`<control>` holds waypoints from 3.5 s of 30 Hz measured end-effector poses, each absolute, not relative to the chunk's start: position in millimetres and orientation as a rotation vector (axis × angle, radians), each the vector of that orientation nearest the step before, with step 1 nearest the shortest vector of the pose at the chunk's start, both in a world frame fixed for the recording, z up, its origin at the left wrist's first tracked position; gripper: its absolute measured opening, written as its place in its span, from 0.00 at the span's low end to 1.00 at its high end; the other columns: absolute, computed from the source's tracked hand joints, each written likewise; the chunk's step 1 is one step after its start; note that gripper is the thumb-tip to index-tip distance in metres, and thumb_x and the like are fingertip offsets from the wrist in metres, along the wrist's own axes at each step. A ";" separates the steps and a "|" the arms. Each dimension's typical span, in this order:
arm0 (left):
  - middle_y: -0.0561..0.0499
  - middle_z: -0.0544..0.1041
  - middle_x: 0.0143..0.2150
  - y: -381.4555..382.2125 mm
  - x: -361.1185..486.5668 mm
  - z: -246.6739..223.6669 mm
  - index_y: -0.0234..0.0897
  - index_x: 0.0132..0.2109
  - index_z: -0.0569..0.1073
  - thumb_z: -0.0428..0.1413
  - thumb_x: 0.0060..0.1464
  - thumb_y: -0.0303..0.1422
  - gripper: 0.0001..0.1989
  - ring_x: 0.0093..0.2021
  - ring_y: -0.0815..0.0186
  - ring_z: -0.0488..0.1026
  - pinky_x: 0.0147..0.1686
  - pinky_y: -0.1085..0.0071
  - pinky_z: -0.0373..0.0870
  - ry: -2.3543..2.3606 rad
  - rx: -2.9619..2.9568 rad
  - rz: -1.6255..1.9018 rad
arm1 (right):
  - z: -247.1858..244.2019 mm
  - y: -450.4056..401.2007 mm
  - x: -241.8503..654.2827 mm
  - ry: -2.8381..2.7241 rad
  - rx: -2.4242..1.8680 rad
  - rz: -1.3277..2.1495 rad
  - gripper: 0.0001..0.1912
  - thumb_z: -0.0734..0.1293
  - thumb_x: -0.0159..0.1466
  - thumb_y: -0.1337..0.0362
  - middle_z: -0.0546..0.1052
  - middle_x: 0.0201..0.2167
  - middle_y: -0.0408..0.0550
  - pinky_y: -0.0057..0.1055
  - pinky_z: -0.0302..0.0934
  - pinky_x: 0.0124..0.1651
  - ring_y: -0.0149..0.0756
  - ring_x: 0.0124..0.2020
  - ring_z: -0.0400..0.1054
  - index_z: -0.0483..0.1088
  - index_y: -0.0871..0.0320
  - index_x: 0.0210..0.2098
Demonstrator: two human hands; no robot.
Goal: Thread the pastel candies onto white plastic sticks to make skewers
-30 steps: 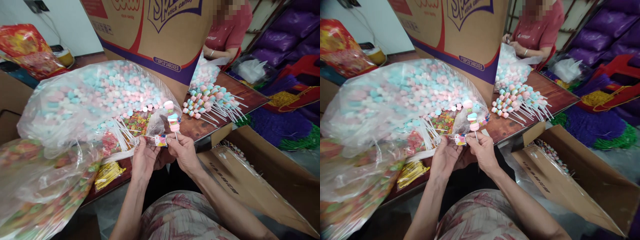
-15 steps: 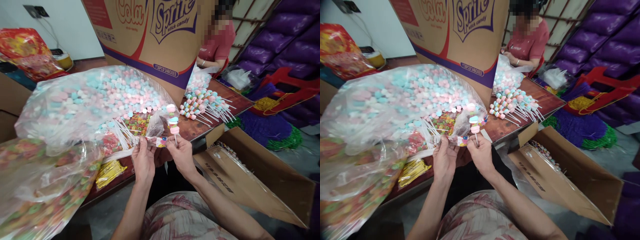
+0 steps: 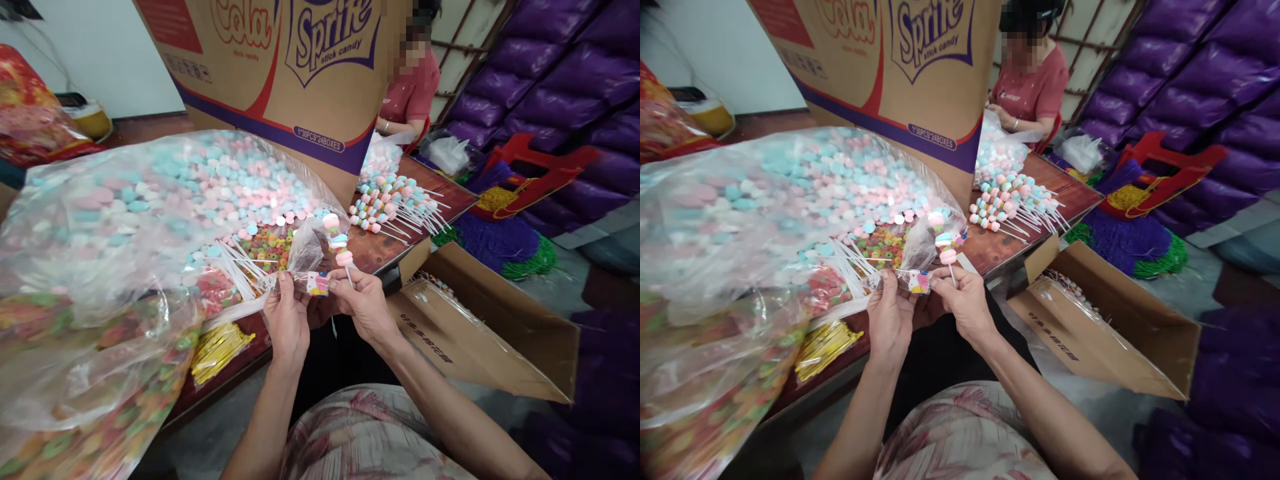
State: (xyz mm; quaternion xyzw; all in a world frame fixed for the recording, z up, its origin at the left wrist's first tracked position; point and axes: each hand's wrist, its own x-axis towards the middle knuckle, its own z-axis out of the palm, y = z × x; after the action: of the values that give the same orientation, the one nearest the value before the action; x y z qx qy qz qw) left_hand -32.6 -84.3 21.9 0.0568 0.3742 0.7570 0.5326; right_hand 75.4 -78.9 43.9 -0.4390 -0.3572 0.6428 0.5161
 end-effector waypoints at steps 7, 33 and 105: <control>0.54 0.79 0.31 -81.8 -35.7 19.1 0.35 0.33 0.74 0.67 0.48 0.39 0.14 0.31 0.70 0.77 0.38 0.73 0.73 0.820 0.138 1.728 | 44.4 -86.3 76.2 -0.901 -1.089 1.437 0.13 0.74 0.55 0.57 0.53 0.14 0.32 0.25 0.34 0.19 0.21 0.16 0.40 0.74 0.61 0.32; 0.49 0.81 0.33 -68.0 -25.8 12.0 0.33 0.33 0.75 0.68 0.47 0.37 0.12 0.34 0.67 0.78 0.37 0.70 0.76 0.877 0.128 1.673 | 30.9 -65.6 95.8 -1.123 -1.269 1.216 0.11 0.71 0.57 0.57 0.58 0.17 0.35 0.25 0.41 0.23 0.24 0.19 0.45 0.72 0.60 0.28; 0.54 0.79 0.33 -42.0 -15.8 25.0 0.37 0.35 0.76 0.63 0.55 0.34 0.05 0.32 0.73 0.75 0.36 0.76 0.69 0.984 0.034 1.671 | 36.5 -100.2 164.9 -1.576 -1.227 0.890 0.14 0.61 0.70 0.60 0.58 0.22 0.39 0.28 0.48 0.27 0.28 0.23 0.50 0.67 0.57 0.28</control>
State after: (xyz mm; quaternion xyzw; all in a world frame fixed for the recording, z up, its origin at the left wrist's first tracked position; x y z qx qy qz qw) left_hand -15.8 -42.0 25.0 0.0144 0.4185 0.7107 0.5653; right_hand 164.9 -100.2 36.5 -0.4984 -0.6400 0.3617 0.4596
